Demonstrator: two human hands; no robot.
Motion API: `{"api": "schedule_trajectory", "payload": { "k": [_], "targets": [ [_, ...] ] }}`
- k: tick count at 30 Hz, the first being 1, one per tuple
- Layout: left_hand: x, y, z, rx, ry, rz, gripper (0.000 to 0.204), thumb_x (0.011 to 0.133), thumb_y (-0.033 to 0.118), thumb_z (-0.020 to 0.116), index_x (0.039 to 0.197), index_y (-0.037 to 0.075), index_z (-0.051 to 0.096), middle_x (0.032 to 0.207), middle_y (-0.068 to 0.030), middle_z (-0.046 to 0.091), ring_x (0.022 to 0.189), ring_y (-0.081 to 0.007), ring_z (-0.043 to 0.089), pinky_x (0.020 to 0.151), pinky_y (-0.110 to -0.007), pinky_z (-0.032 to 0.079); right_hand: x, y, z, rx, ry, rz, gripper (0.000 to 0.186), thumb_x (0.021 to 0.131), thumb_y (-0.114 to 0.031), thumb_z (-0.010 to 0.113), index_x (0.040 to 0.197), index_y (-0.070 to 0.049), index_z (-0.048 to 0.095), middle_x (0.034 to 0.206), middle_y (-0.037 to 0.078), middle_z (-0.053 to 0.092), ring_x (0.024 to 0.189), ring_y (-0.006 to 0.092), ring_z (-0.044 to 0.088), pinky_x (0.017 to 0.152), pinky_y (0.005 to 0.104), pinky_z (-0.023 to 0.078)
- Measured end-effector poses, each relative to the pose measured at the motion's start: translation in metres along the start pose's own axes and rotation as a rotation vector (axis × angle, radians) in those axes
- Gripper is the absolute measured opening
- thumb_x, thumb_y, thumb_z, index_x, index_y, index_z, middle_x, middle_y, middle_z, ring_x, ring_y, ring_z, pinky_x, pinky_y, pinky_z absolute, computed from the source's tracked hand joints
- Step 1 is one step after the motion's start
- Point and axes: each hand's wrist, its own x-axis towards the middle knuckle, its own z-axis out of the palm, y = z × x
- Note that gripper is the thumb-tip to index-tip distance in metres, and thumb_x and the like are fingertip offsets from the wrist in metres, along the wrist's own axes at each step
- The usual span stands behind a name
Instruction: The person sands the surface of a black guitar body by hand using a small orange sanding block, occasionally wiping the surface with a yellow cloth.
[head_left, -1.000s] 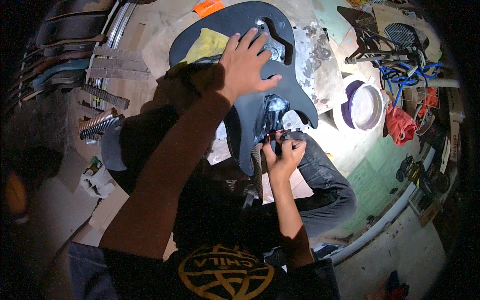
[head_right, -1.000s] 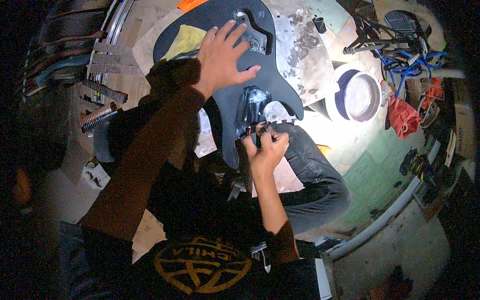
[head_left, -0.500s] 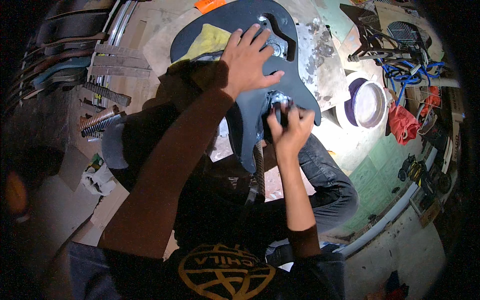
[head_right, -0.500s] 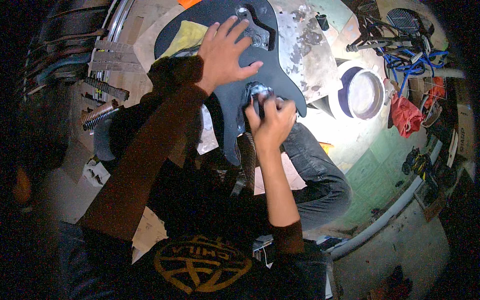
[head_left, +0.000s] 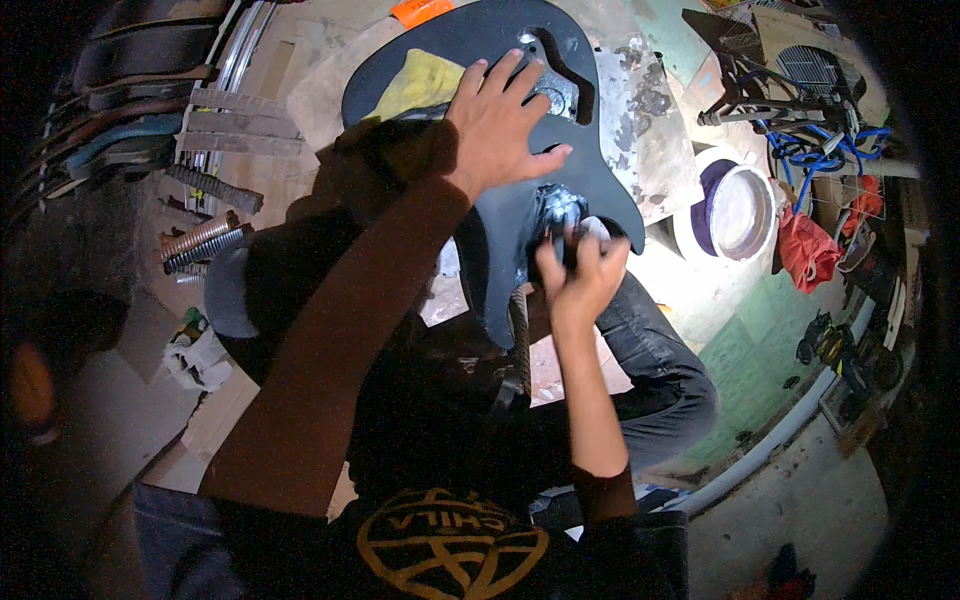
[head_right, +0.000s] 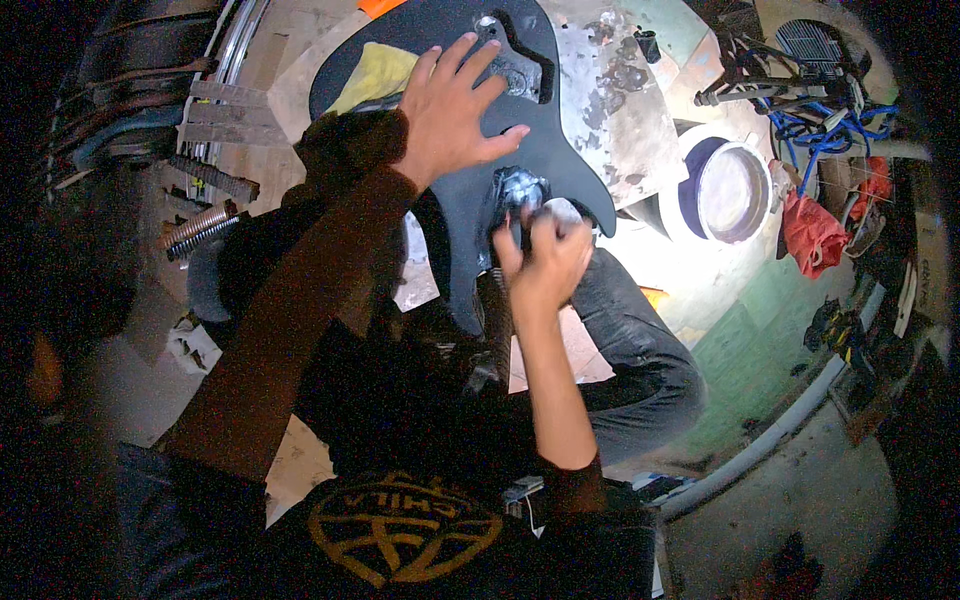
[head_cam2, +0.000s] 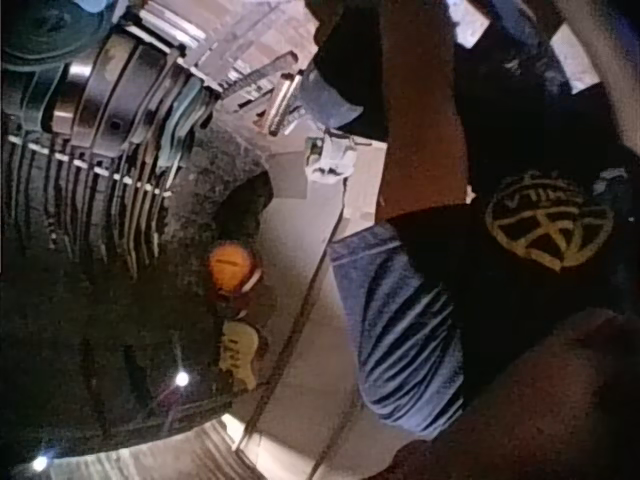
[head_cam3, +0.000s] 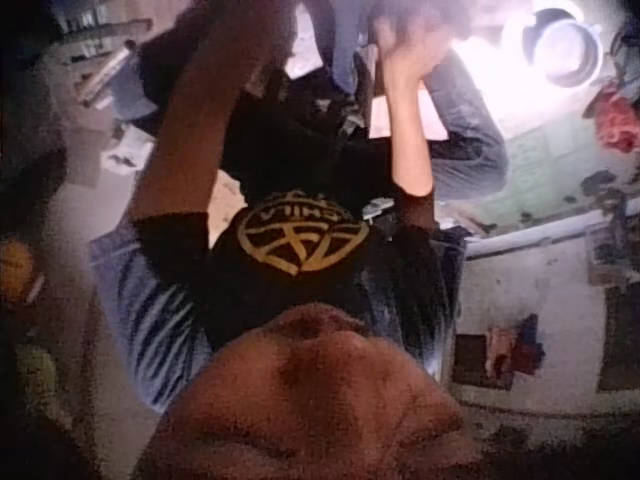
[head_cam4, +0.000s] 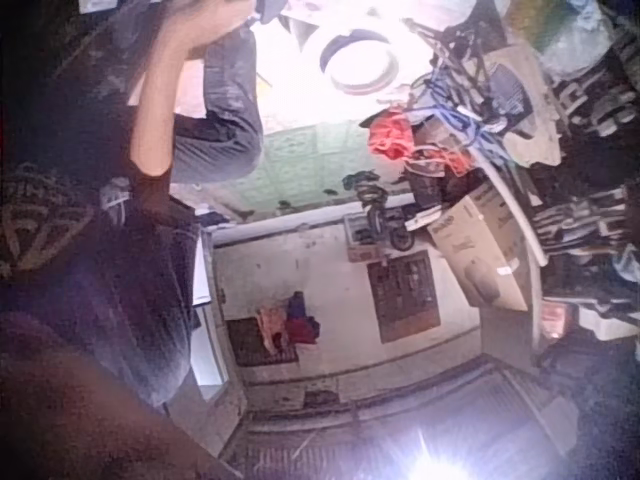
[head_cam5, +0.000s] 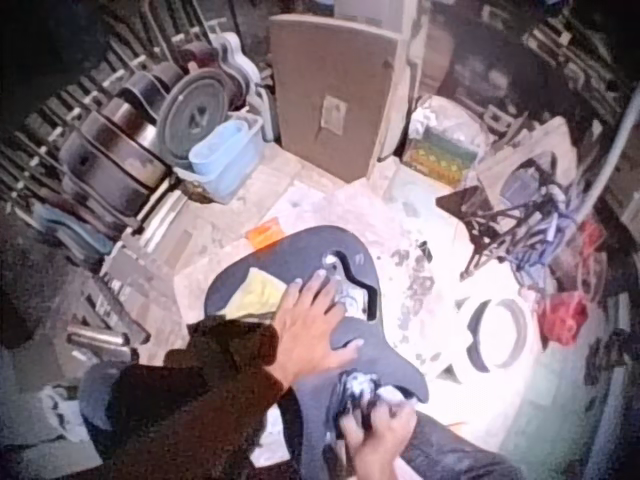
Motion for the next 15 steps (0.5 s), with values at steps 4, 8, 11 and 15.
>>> {"api": "schedule_trajectory", "payload": {
  "k": [4, 8, 11, 15],
  "targets": [
    [-0.004, -0.002, 0.003, 0.008, -0.032, 0.001, 0.059, 0.079, 0.061, 0.070, 0.110, 0.011, 0.072, 0.147, -0.0119, 0.054, 0.142, -0.0349, 0.041, 0.113, -0.058, 0.032, 0.002, -0.001, 0.004, 0.069, 0.001, -0.015, 0.034, 0.069, -0.021, 0.086, 0.093, -0.007, 0.067, 0.092, 0.017, 0.056, 0.087, 0.0380, 0.054, 0.076, 0.0479, 0.042],
    [-0.001, 0.000, -0.006, 0.002, -0.048, -0.015, 0.059, 0.080, 0.060, 0.070, 0.110, 0.010, 0.072, 0.147, -0.0127, 0.054, 0.142, -0.0354, 0.041, 0.113, -0.057, 0.033, -0.023, 0.004, -0.003, 0.043, -0.027, 0.015, 0.038, 0.066, -0.021, 0.088, 0.095, -0.007, 0.069, 0.092, 0.015, 0.058, 0.088, 0.0374, 0.055, 0.077, 0.0481, 0.042],
    [-0.002, 0.011, -0.005, 0.001, -0.060, 0.004, 0.058, 0.080, 0.059, 0.070, 0.111, 0.010, 0.072, 0.147, -0.0131, 0.054, 0.142, -0.0356, 0.041, 0.114, -0.056, 0.032, 0.039, -0.013, 0.012, -0.020, 0.095, -0.017, 0.041, 0.064, -0.024, 0.090, 0.096, -0.008, 0.069, 0.091, 0.015, 0.056, 0.088, 0.0373, 0.055, 0.076, 0.0475, 0.043],
    [0.002, 0.005, -0.013, 0.009, -0.067, -0.006, 0.058, 0.081, 0.058, 0.070, 0.113, 0.010, 0.072, 0.148, -0.0138, 0.053, 0.143, -0.0356, 0.040, 0.116, -0.055, 0.031, -0.061, 0.014, -0.020, -0.004, -0.041, 0.044, 0.034, 0.069, -0.015, 0.087, 0.095, -0.005, 0.067, 0.093, 0.017, 0.055, 0.088, 0.0357, 0.056, 0.077, 0.0448, 0.045]
  ]
}}
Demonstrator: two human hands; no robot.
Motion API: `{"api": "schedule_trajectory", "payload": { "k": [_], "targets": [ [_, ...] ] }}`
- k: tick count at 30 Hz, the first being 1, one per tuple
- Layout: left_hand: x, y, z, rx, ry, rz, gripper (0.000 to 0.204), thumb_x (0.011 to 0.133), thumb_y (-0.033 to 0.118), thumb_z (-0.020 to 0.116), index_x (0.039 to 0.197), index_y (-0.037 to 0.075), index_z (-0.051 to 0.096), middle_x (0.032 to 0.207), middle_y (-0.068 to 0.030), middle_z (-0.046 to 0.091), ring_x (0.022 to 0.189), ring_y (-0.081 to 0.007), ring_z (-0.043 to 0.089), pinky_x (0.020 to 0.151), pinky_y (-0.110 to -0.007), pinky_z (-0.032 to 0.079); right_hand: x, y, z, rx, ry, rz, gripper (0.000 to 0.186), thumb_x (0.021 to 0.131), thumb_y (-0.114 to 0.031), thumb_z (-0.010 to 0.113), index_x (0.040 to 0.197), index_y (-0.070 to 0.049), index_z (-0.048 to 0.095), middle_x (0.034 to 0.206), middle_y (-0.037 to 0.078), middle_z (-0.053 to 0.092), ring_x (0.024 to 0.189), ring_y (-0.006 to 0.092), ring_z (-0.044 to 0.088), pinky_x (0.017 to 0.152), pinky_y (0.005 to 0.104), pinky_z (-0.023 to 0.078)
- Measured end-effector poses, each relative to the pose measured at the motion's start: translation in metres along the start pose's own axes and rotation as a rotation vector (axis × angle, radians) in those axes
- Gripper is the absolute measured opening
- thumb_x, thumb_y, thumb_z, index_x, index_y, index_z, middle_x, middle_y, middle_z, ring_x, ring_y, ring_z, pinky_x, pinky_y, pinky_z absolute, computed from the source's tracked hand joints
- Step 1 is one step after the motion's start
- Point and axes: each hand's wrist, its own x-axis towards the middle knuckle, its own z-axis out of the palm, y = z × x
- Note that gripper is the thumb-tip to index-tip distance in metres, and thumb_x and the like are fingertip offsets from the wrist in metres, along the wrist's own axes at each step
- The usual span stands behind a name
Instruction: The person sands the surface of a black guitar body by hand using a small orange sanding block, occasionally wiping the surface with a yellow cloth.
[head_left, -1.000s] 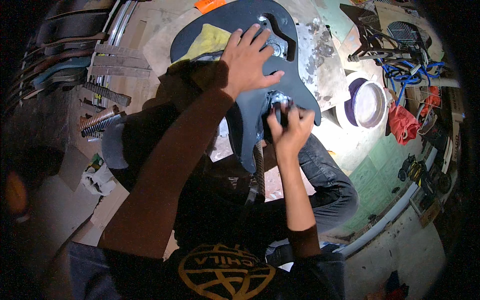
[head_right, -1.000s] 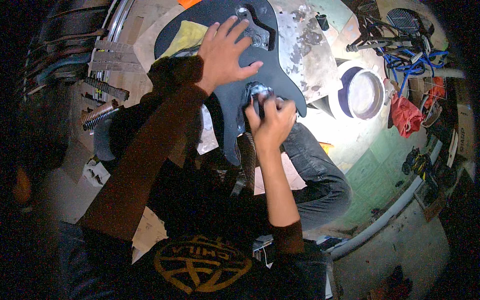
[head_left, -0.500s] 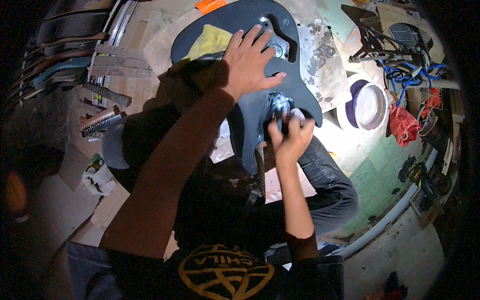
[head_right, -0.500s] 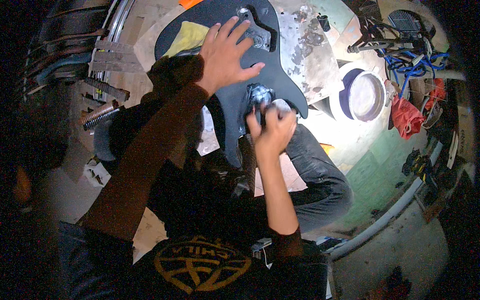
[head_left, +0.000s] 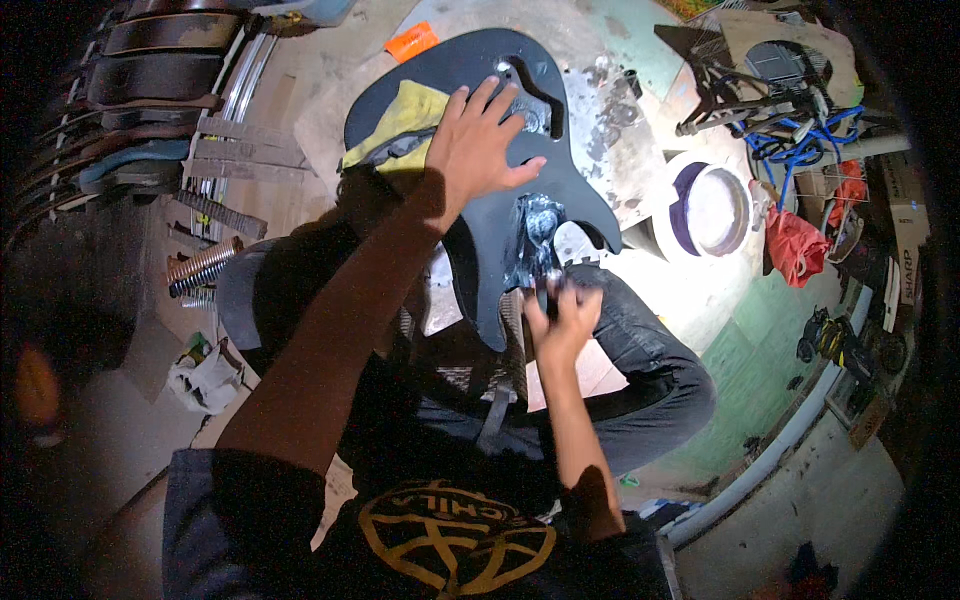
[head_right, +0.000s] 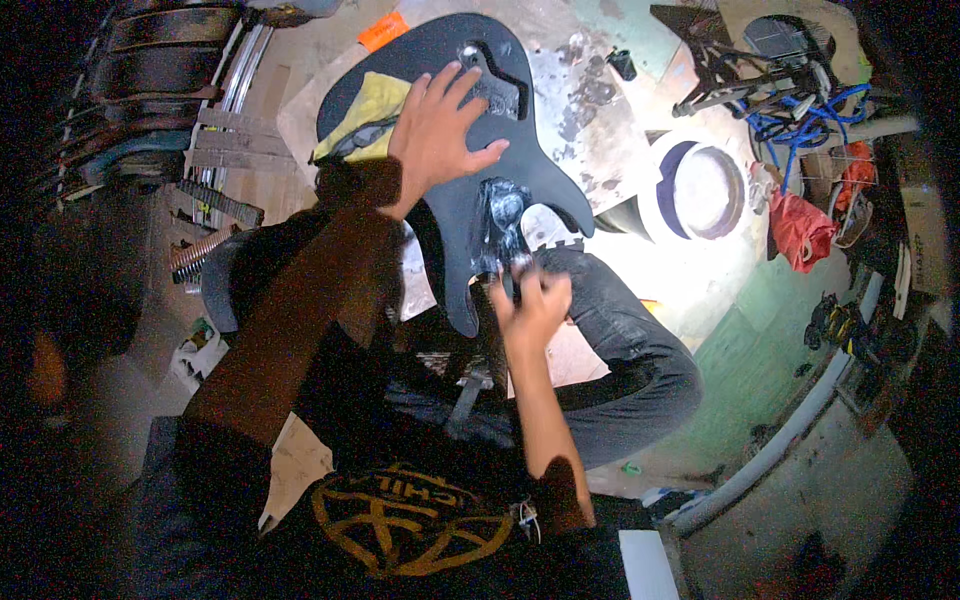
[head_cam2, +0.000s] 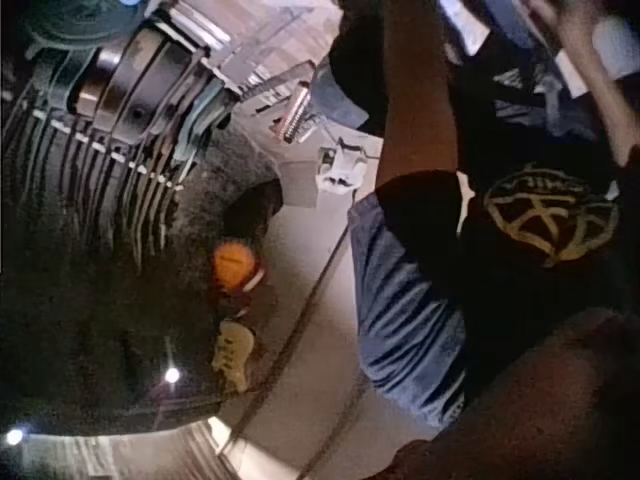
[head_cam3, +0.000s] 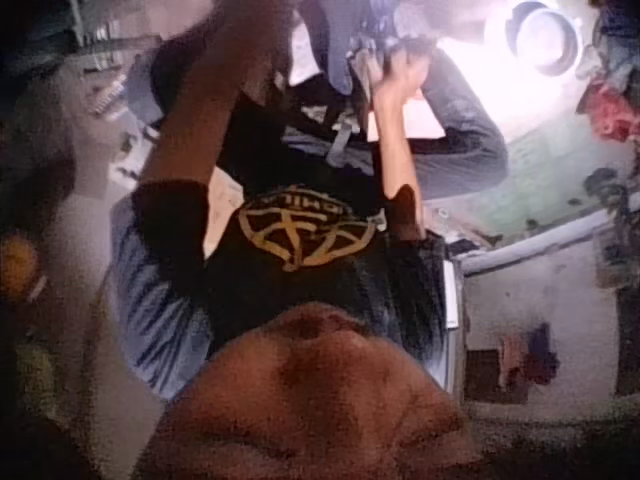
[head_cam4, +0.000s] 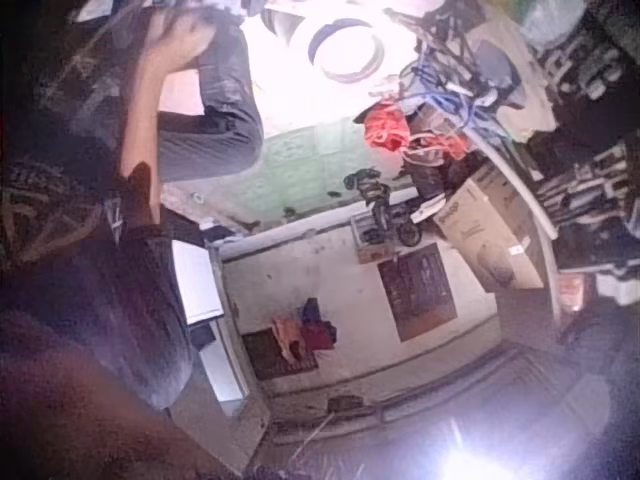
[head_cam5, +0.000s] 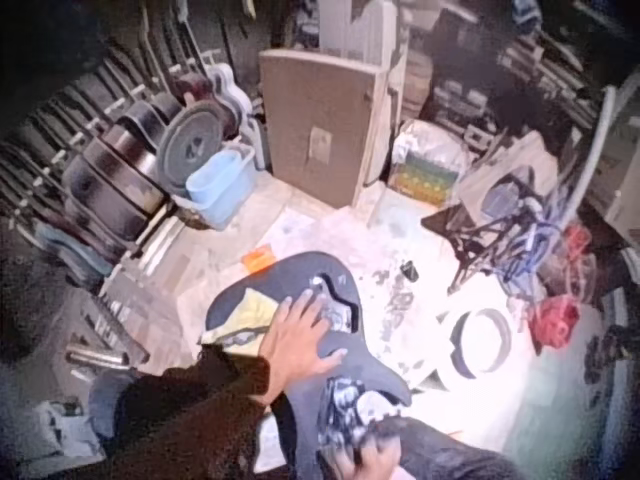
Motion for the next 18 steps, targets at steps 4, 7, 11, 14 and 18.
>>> {"api": "schedule_trajectory", "payload": {
  "k": [4, 7, 11, 14, 18],
  "targets": [
    [-0.006, 0.003, 0.001, 0.028, 0.020, 0.000, 0.061, 0.083, 0.055, 0.070, 0.126, 0.011, 0.067, 0.150, -0.0145, 0.050, 0.145, -0.0354, 0.037, 0.119, -0.054, 0.028, -0.011, -0.007, -0.035, 0.371, 0.155, 0.192, 0.025, 0.076, 0.001, 0.081, 0.092, 0.003, 0.062, 0.098, 0.014, 0.057, 0.093, 0.0294, 0.059, 0.086, 0.0388, 0.048],
    [-0.011, 0.008, -0.009, 0.067, 0.102, 0.009, 0.066, 0.083, 0.051, 0.072, 0.135, 0.012, 0.060, 0.154, -0.0144, 0.045, 0.148, -0.0364, 0.033, 0.119, -0.056, 0.025, -0.002, -0.012, -0.071, 0.320, 0.134, 0.144, 0.033, 0.071, -0.001, 0.084, 0.099, 0.003, 0.067, 0.098, 0.016, 0.057, 0.096, 0.0298, 0.058, 0.086, 0.0388, 0.048],
    [-0.028, 0.008, -0.032, 0.120, 0.271, -0.330, 0.081, 0.081, 0.052, 0.075, 0.145, 0.009, 0.050, 0.160, -0.0170, 0.036, 0.149, -0.0413, 0.028, 0.119, -0.062, 0.021, -0.040, 0.026, -0.074, 0.387, 0.211, 0.228, 0.031, 0.073, -0.003, 0.084, 0.097, 0.003, 0.066, 0.099, 0.014, 0.059, 0.096, 0.0288, 0.060, 0.089, 0.0378, 0.048],
    [-0.051, -0.013, -0.030, 0.149, 0.145, -0.536, 0.091, 0.083, 0.055, 0.072, 0.152, 0.004, 0.042, 0.160, -0.0195, 0.036, 0.150, -0.0426, 0.028, 0.120, -0.062, 0.020, -0.051, 0.043, -0.055, 0.515, 0.242, 0.351, 0.030, 0.077, -0.007, 0.083, 0.100, 0.002, 0.065, 0.103, 0.015, 0.065, 0.100, 0.0304, 0.061, 0.093, 0.0392, 0.047],
    [-0.070, 0.024, 0.001, 0.069, -0.005, -0.240, 0.081, 0.091, 0.052, 0.064, 0.154, 0.005, 0.042, 0.160, -0.0184, 0.039, 0.150, -0.0400, 0.030, 0.122, -0.058, 0.021, -0.045, 0.052, -0.046, 0.580, 0.264, 0.411, 0.031, 0.078, -0.009, 0.082, 0.101, 0.000, 0.064, 0.107, 0.017, 0.069, 0.103, 0.0314, 0.062, 0.095, 0.0405, 0.046]
  ]
}}
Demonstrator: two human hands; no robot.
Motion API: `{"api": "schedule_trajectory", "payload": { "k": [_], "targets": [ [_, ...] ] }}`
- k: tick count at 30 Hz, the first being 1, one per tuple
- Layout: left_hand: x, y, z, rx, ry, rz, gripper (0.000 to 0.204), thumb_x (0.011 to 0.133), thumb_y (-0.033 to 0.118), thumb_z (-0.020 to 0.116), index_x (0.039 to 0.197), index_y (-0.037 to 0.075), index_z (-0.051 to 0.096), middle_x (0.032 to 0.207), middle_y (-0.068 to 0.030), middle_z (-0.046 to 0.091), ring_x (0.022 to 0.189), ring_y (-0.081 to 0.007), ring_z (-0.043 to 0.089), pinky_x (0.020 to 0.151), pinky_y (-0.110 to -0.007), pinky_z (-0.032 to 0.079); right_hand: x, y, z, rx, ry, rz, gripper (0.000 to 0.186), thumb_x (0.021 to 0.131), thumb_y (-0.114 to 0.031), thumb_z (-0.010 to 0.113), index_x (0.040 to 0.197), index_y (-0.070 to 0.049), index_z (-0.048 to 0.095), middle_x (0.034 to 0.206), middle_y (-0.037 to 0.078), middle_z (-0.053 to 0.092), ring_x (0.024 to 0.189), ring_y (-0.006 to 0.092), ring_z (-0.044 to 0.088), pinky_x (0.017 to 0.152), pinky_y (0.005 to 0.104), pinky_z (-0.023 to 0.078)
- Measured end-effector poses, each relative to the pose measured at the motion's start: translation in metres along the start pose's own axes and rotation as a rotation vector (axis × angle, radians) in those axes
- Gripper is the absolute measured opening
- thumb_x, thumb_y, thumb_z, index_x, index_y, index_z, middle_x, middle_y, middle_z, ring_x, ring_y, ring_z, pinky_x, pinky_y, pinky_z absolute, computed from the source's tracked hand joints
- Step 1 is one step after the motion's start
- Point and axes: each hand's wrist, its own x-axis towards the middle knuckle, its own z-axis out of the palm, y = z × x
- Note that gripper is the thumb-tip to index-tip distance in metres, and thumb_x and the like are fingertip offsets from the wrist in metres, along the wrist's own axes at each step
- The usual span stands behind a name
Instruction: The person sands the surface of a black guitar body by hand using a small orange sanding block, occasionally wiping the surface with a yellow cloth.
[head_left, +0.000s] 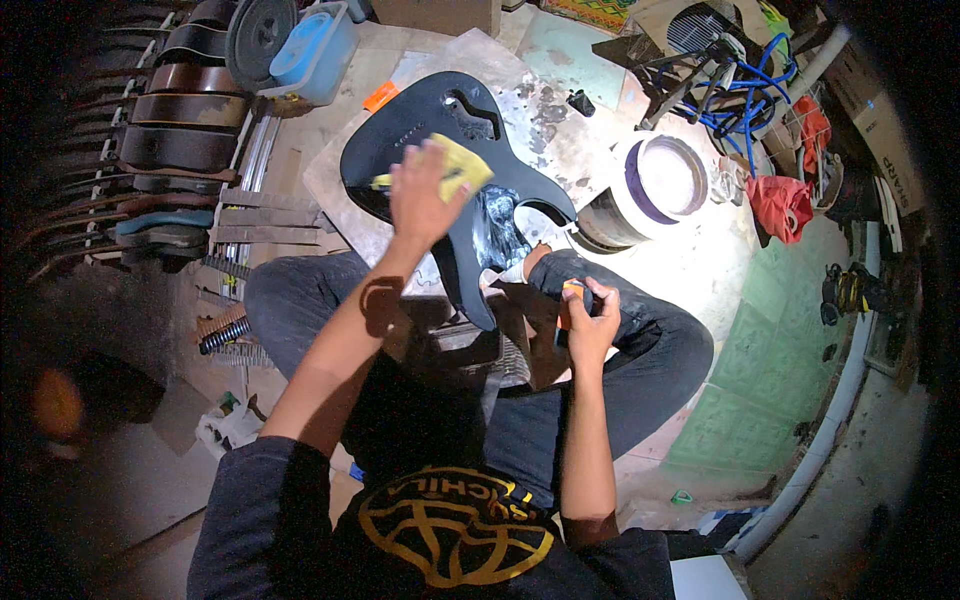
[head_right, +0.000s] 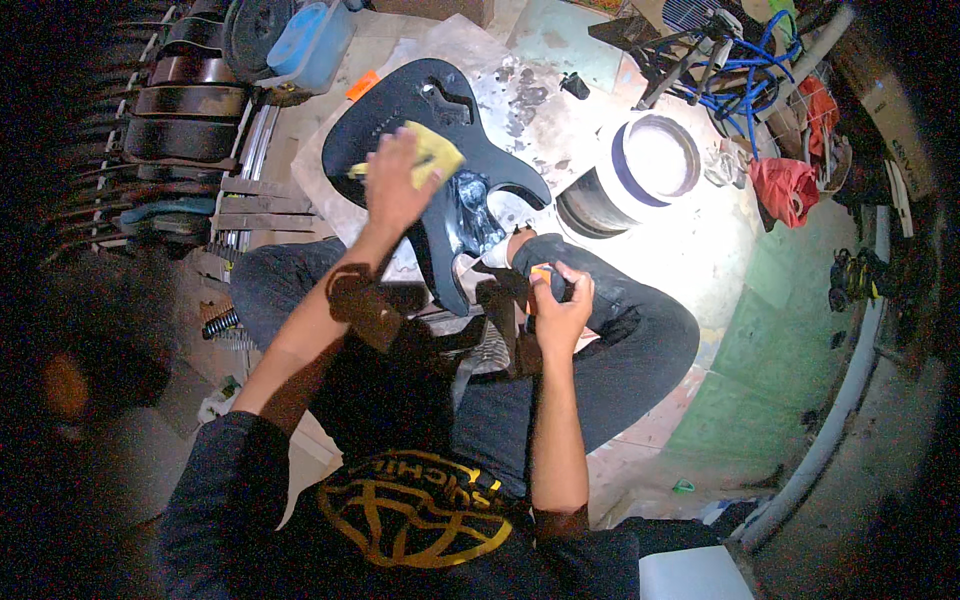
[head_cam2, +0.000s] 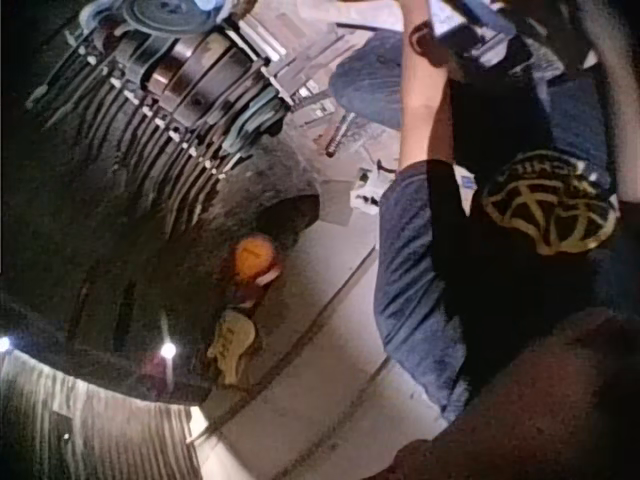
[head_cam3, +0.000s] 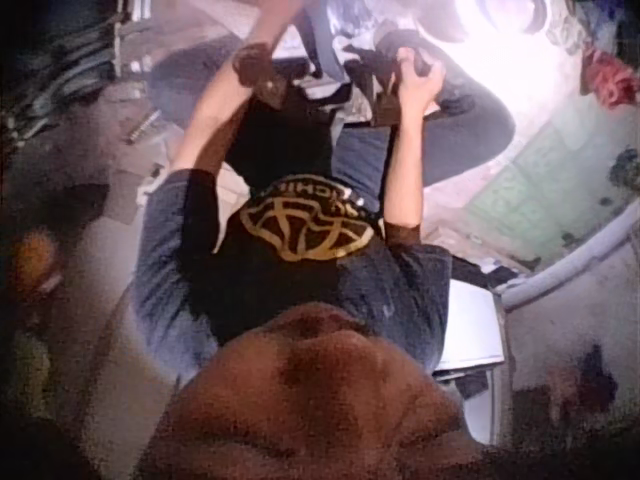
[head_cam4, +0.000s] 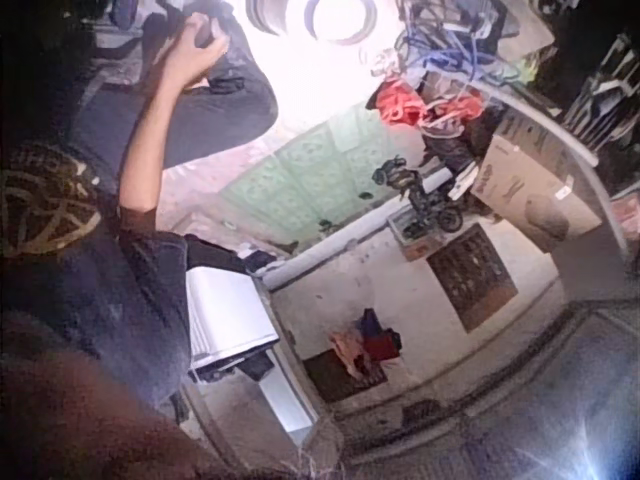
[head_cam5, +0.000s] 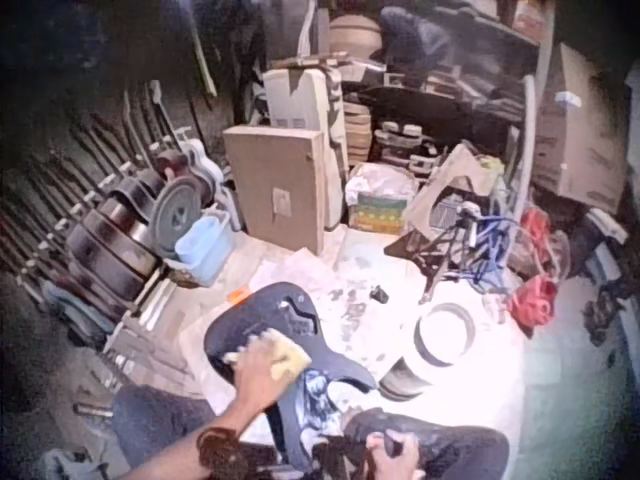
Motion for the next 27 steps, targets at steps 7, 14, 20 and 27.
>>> {"api": "schedule_trajectory", "payload": {
  "k": [7, 14, 20, 27],
  "targets": [
    [-0.043, 0.081, -0.002, -0.087, -0.051, 0.183, 0.071, 0.093, 0.039, 0.064, 0.153, 0.006, 0.044, 0.159, -0.0168, 0.041, 0.149, -0.0389, 0.033, 0.121, -0.054, 0.026, -0.002, -0.003, 0.006, 0.024, -0.003, 0.019, 0.032, 0.077, -0.011, 0.083, 0.102, 0.000, 0.066, 0.108, 0.015, 0.065, 0.104, 0.0291, 0.062, 0.096, 0.0381, 0.047],
    [-0.075, 0.106, -0.002, -0.119, -0.135, 0.286, 0.062, 0.094, 0.032, 0.061, 0.148, 0.004, 0.048, 0.157, -0.0170, 0.044, 0.147, -0.0381, 0.037, 0.121, -0.053, 0.027, -0.001, 0.009, 0.006, 0.136, 0.009, 0.091, 0.033, 0.077, -0.012, 0.083, 0.103, 0.000, 0.067, 0.105, 0.014, 0.065, 0.101, 0.0259, 0.061, 0.093, 0.0363, 0.047],
    [-0.096, 0.109, 0.007, -0.156, -0.124, 0.333, 0.055, 0.095, 0.028, 0.059, 0.144, 0.004, 0.051, 0.153, -0.0171, 0.048, 0.145, -0.0368, 0.040, 0.121, -0.051, 0.028, -0.004, -0.010, 0.005, 0.264, -0.009, 0.162, 0.031, 0.083, -0.011, 0.081, 0.107, 0.001, 0.065, 0.099, 0.007, 0.063, 0.092, 0.0154, 0.060, 0.083, 0.0286, 0.049],
    [-0.140, 0.128, 0.010, -0.301, -0.538, 0.413, 0.042, 0.097, 0.026, 0.058, 0.134, 0.007, 0.058, 0.123, -0.0230, 0.065, 0.112, -0.0413, 0.063, 0.096, -0.050, 0.050, 0.001, -0.024, -0.009, 0.490, 0.056, 0.274, 0.032, 0.091, -0.008, 0.072, 0.119, 0.004, 0.062, 0.106, 0.008, 0.066, 0.092, 0.0132, 0.063, 0.084, 0.0261, 0.052]
  ]
}}
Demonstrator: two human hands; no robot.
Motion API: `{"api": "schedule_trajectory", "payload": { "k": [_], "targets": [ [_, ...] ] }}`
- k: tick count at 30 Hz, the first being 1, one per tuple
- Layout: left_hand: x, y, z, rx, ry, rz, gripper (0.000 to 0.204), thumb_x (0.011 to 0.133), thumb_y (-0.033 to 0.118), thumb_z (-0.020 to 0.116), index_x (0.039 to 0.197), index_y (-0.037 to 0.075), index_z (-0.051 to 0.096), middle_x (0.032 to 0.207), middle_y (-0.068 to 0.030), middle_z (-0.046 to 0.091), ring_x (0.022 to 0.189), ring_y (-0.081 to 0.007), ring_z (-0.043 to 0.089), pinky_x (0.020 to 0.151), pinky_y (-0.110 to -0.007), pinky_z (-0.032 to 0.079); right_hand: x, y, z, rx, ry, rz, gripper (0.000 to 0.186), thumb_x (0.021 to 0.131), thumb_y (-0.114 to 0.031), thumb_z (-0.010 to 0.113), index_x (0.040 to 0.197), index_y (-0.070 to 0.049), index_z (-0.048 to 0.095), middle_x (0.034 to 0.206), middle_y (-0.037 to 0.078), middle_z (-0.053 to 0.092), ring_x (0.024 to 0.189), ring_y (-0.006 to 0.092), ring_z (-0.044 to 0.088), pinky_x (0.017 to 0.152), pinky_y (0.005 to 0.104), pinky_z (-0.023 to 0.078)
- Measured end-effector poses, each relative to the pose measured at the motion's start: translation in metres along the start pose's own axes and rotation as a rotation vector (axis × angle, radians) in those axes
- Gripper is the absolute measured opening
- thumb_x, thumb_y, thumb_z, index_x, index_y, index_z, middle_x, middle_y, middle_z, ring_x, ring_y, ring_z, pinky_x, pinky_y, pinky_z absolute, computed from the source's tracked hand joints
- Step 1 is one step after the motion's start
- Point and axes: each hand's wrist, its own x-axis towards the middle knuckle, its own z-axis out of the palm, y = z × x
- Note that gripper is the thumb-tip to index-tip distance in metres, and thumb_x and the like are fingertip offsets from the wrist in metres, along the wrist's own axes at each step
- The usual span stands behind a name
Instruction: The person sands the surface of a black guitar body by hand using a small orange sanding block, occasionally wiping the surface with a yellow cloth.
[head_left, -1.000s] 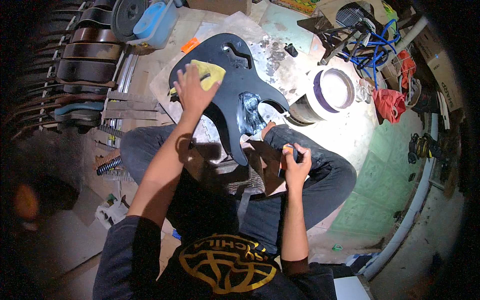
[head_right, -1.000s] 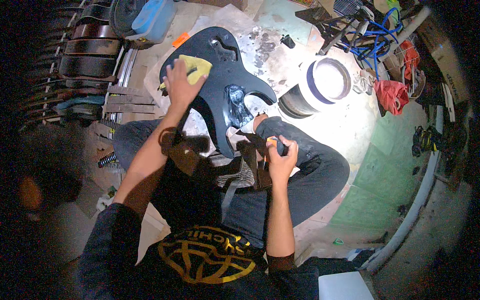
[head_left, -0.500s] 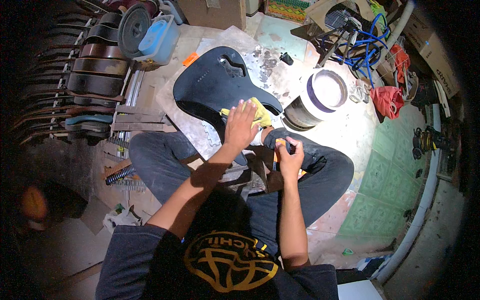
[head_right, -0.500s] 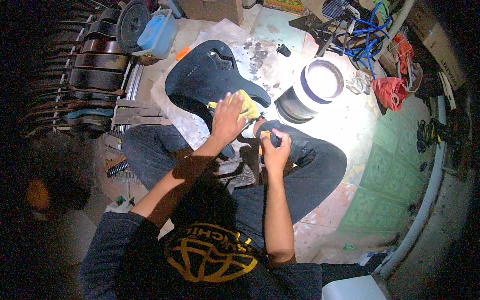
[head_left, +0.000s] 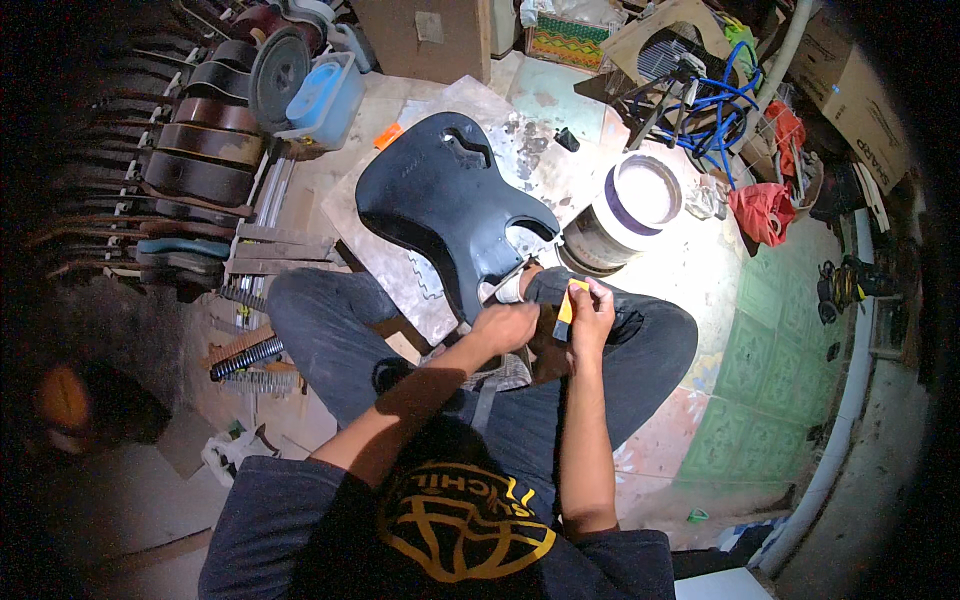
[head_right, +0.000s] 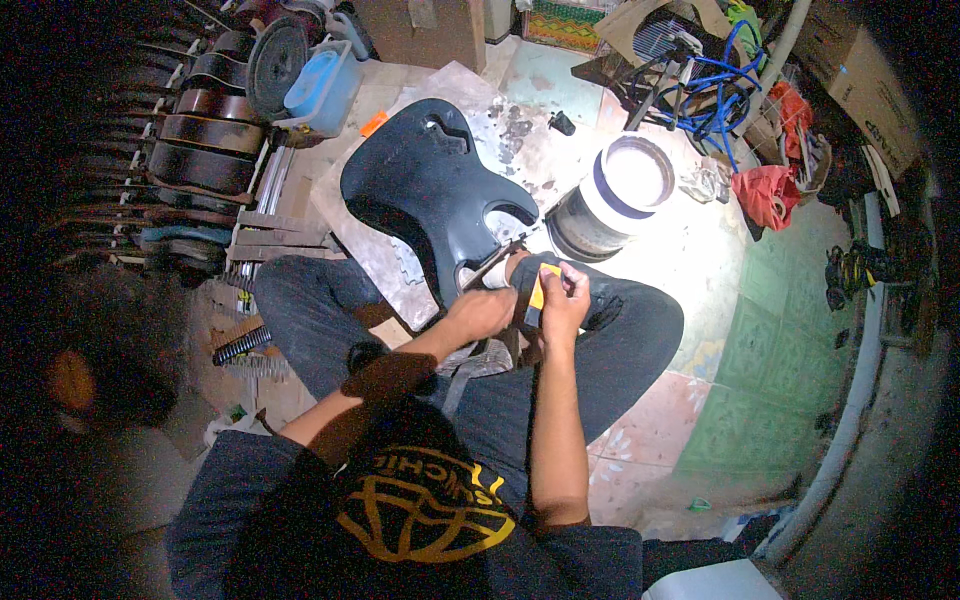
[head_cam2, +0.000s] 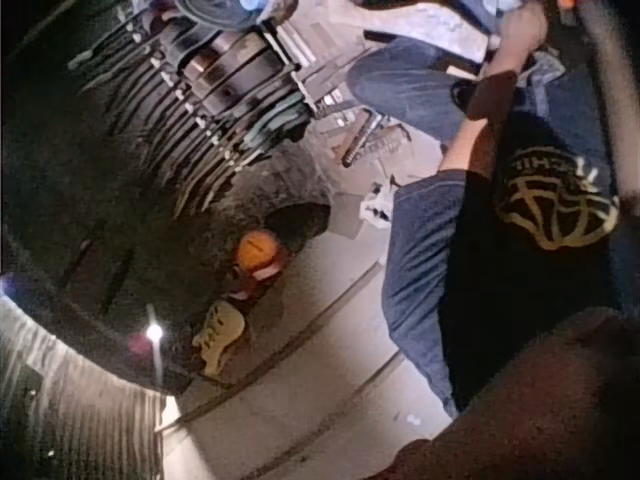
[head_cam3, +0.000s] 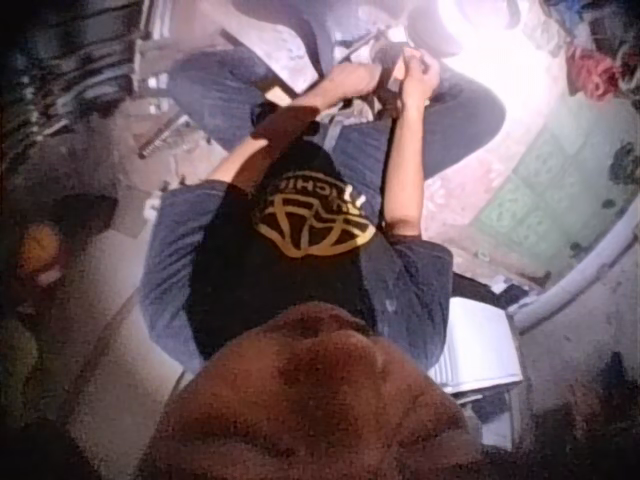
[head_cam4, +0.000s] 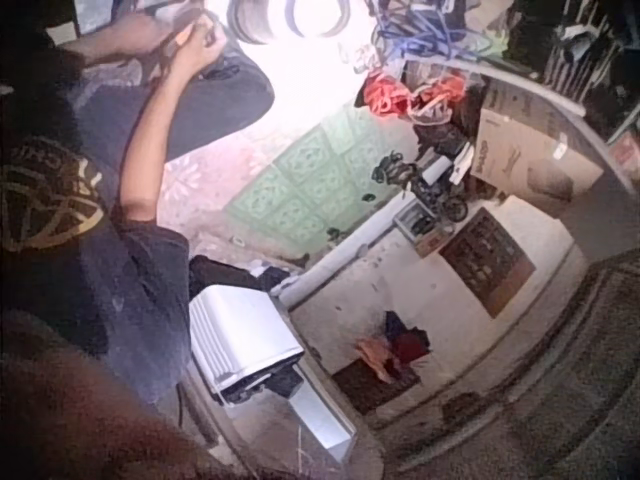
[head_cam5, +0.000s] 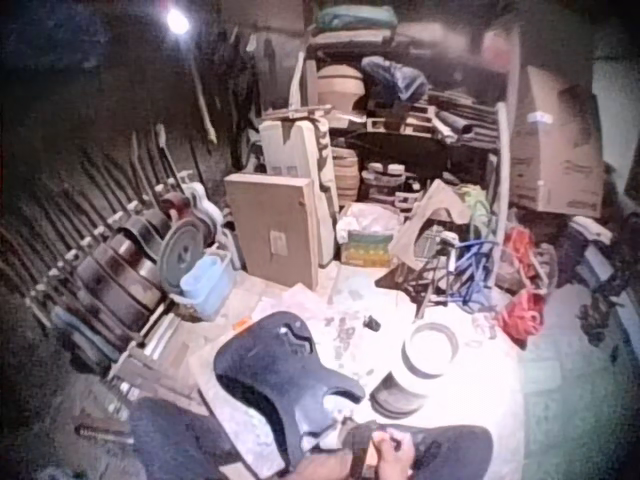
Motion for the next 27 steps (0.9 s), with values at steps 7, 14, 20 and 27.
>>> {"api": "schedule_trajectory", "payload": {
  "k": [7, 14, 20, 27],
  "targets": [
    [-0.016, 0.000, -0.036, -0.551, 0.143, -0.171, 0.052, 0.092, 0.021, 0.071, 0.137, 0.000, 0.054, 0.122, -0.0221, 0.067, 0.115, -0.0327, 0.066, 0.101, -0.040, 0.051, 0.005, -0.002, -0.014, 0.209, 0.060, 0.028, 0.030, 0.095, -0.011, 0.068, 0.121, 0.002, 0.060, 0.108, 0.007, 0.066, 0.094, 0.0123, 0.063, 0.085, 0.0265, 0.052],
    [-0.006, -0.082, -0.118, -0.251, 0.690, -0.398, 0.054, 0.089, 0.013, 0.070, 0.140, 0.002, 0.055, 0.125, -0.0228, 0.059, 0.119, -0.0359, 0.059, 0.104, -0.042, 0.045, 0.008, -0.008, -0.016, 0.398, 0.069, 0.114, 0.032, 0.094, -0.010, 0.070, 0.121, 0.002, 0.058, 0.107, 0.010, 0.065, 0.094, 0.0143, 0.063, 0.085, 0.0286, 0.053],
    [0.025, -0.106, -0.096, 0.133, 0.590, -0.275, 0.041, 0.086, 0.017, 0.071, 0.123, 0.004, 0.062, 0.110, -0.0224, 0.058, 0.104, -0.0424, 0.061, 0.091, -0.050, 0.051, 0.008, -0.014, 0.000, 0.421, 0.027, 0.183, 0.038, 0.092, -0.011, 0.072, 0.124, 0.003, 0.056, 0.109, 0.011, 0.064, 0.095, 0.0142, 0.063, 0.084, 0.0286, 0.052],
    [0.035, -0.039, -0.061, 0.063, 0.431, -0.154, 0.036, 0.087, 0.019, 0.067, 0.121, 0.005, 0.062, 0.109, -0.0215, 0.060, 0.099, -0.0442, 0.063, 0.083, -0.052, 0.053, 0.011, -0.012, -0.003, 0.368, 0.058, 0.224, 0.038, 0.092, -0.009, 0.071, 0.125, 0.004, 0.055, 0.107, 0.011, 0.065, 0.092, 0.0143, 0.064, 0.083, 0.0281, 0.053]
  ]
}}
